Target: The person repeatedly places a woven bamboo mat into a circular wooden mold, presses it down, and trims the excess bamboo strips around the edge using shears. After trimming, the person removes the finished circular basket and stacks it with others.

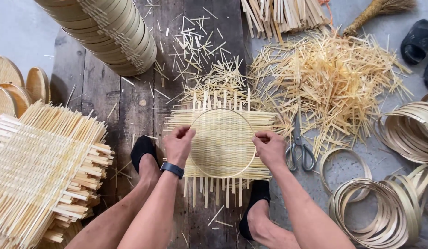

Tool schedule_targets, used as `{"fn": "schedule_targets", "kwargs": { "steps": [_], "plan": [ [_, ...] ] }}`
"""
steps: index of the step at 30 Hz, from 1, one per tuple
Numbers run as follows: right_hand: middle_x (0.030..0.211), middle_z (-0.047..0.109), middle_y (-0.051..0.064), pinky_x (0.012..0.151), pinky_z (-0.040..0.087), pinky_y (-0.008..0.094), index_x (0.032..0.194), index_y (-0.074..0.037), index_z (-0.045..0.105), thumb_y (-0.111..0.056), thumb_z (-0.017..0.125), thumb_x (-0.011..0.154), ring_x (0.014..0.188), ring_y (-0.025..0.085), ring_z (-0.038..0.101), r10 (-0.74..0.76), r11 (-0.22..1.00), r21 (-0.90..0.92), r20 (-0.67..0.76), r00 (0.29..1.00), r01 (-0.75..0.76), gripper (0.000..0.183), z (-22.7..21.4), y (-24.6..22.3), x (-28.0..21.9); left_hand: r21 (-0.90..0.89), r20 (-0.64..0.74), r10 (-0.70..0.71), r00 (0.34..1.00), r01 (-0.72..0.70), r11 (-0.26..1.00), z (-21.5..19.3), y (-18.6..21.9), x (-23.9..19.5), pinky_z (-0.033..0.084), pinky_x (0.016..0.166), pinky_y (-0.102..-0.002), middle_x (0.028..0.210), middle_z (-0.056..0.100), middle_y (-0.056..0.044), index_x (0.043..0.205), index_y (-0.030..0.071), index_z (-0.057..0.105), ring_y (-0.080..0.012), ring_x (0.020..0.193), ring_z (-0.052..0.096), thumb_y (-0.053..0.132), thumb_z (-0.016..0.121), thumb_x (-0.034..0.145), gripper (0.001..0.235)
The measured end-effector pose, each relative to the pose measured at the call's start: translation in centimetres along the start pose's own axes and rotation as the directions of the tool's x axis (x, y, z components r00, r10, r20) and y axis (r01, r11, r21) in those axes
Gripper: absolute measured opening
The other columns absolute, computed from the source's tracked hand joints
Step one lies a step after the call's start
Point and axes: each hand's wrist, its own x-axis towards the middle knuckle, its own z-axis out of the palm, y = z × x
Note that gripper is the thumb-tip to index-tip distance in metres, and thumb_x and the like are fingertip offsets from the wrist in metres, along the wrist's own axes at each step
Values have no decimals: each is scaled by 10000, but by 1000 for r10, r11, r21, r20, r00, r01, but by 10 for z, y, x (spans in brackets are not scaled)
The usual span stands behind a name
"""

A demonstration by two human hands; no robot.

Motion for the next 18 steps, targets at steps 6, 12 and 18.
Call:
{"fn": "schedule_targets", "kwargs": {
  "steps": [6, 12, 18],
  "plan": [
    [839, 785, 122, 728, 586, 326, 939, -19, 796, -167, 793, 821, 753, 211, 756, -213, 923, -359, -176, 961, 138, 189, 24, 60, 29, 717, 221, 370, 902, -407, 566, -12, -26, 16, 537, 705, -445, 843, 676, -158, 1175, 195, 794, -322, 759, 672, 94, 715, 814, 383],
    [870, 779, 131, 792, 582, 361, 984, -54, 793, -207, 797, 812, 793, 247, 758, -251, 909, -381, -173, 952, 171, 230, 21, 55, 35, 752, 141, 199, 970, -236, 616, -8, -12, 12, 556, 784, -424, 891, 751, -159, 1122, 210, 801, -318, 825, 720, 129, 733, 837, 304],
    [833, 780, 118, 794, 576, 356, 918, -46, 795, -210, 817, 785, 779, 244, 749, -184, 906, -412, -176, 967, 98, 212, 19, 60, 27, 779, 183, 309, 933, -329, 533, -21, -33, 2, 566, 826, -410, 981, 764, -141, 1091, 159, 790, -317, 887, 729, 157, 746, 837, 258]
  ]
}}
